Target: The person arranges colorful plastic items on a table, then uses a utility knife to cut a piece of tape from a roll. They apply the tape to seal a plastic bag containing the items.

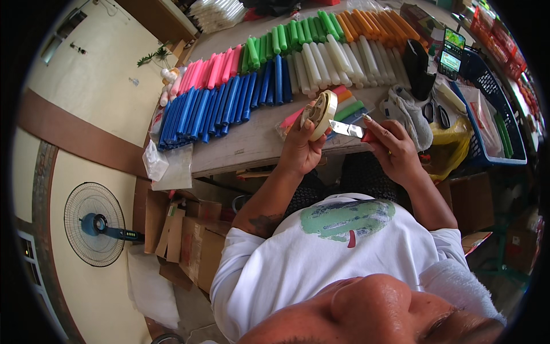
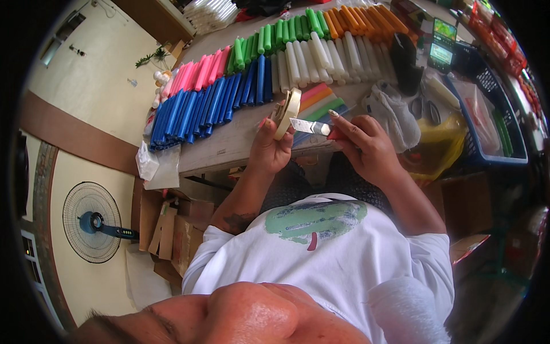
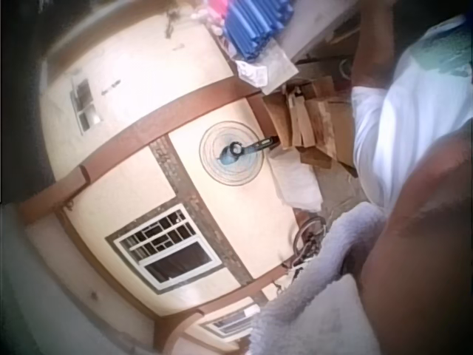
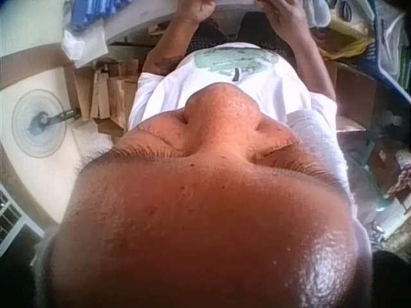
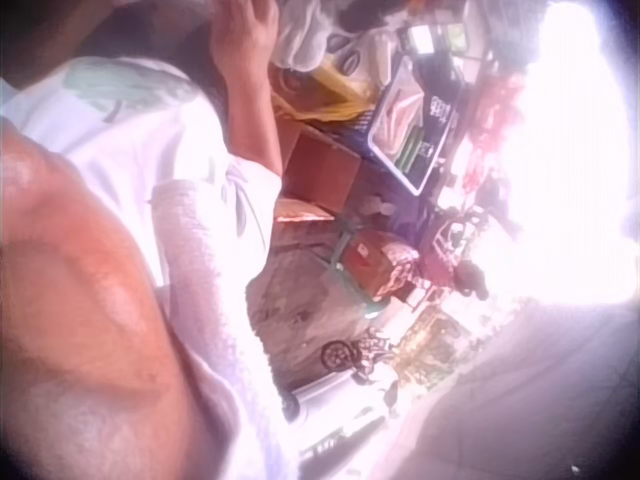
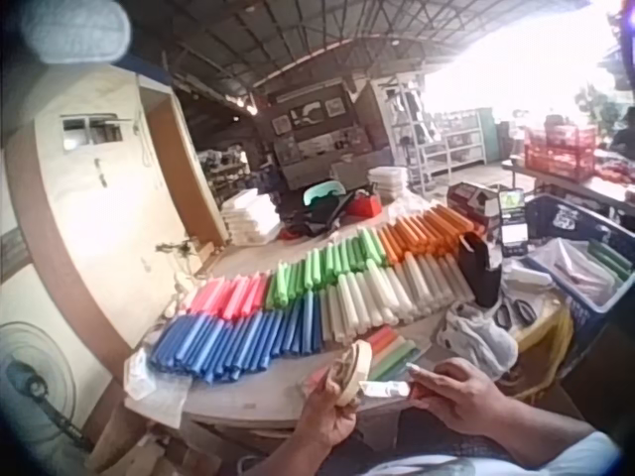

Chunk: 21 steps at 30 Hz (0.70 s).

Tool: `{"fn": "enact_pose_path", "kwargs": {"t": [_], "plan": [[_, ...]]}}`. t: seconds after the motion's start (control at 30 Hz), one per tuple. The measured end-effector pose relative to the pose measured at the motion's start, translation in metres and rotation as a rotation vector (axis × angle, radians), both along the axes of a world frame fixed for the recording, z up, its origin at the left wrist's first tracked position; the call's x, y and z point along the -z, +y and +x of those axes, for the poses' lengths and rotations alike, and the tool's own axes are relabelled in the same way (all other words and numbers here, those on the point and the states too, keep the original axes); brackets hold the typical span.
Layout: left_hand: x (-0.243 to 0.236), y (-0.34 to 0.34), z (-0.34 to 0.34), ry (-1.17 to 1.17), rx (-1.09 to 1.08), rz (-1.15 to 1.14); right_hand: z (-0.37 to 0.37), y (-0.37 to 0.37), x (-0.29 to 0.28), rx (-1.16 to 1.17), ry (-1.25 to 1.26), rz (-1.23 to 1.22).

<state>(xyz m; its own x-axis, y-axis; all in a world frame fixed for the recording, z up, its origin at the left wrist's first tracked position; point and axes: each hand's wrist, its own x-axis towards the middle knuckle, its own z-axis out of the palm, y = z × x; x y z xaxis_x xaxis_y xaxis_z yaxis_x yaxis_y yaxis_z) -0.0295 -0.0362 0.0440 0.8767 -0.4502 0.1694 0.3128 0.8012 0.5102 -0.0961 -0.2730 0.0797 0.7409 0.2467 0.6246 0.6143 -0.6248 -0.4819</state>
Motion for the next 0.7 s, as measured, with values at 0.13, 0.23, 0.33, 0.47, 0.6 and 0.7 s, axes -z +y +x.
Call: {"fn": "enact_pose_path", "kwargs": {"t": [0.13, 0.23, 0.33, 0.47, 0.6, 0.7], "plan": [[-0.0003, 0.0012, -0.0016, -0.006, 0.000, 0.010, -0.0008, -0.0014, -0.0035, 0.011, -0.034, -0.016], [0.0010, 0.0012, -0.0003, 0.001, -0.035, 0.037, 0.0001, -0.0012, -0.0051, 0.024, -0.057, -0.018], [0.0029, 0.0050, 0.0050, -0.001, 0.013, 0.008, 0.0024, -0.0018, -0.0059, 0.040, -0.104, -0.017], [0.0078, 0.0096, 0.0047, -0.022, 0.054, -0.026, 0.0041, -0.0039, -0.0093, 0.051, -0.140, -0.029], [0.0059, 0.0093, 0.0029, -0.043, 0.043, -0.007, 0.0039, -0.0031, -0.0087, 0.045, -0.153, -0.037], [0.0064, 0.0091, 0.0030, -0.050, 0.032, 0.004, 0.0029, -0.0030, -0.0081, 0.044, -0.147, -0.046]]}}
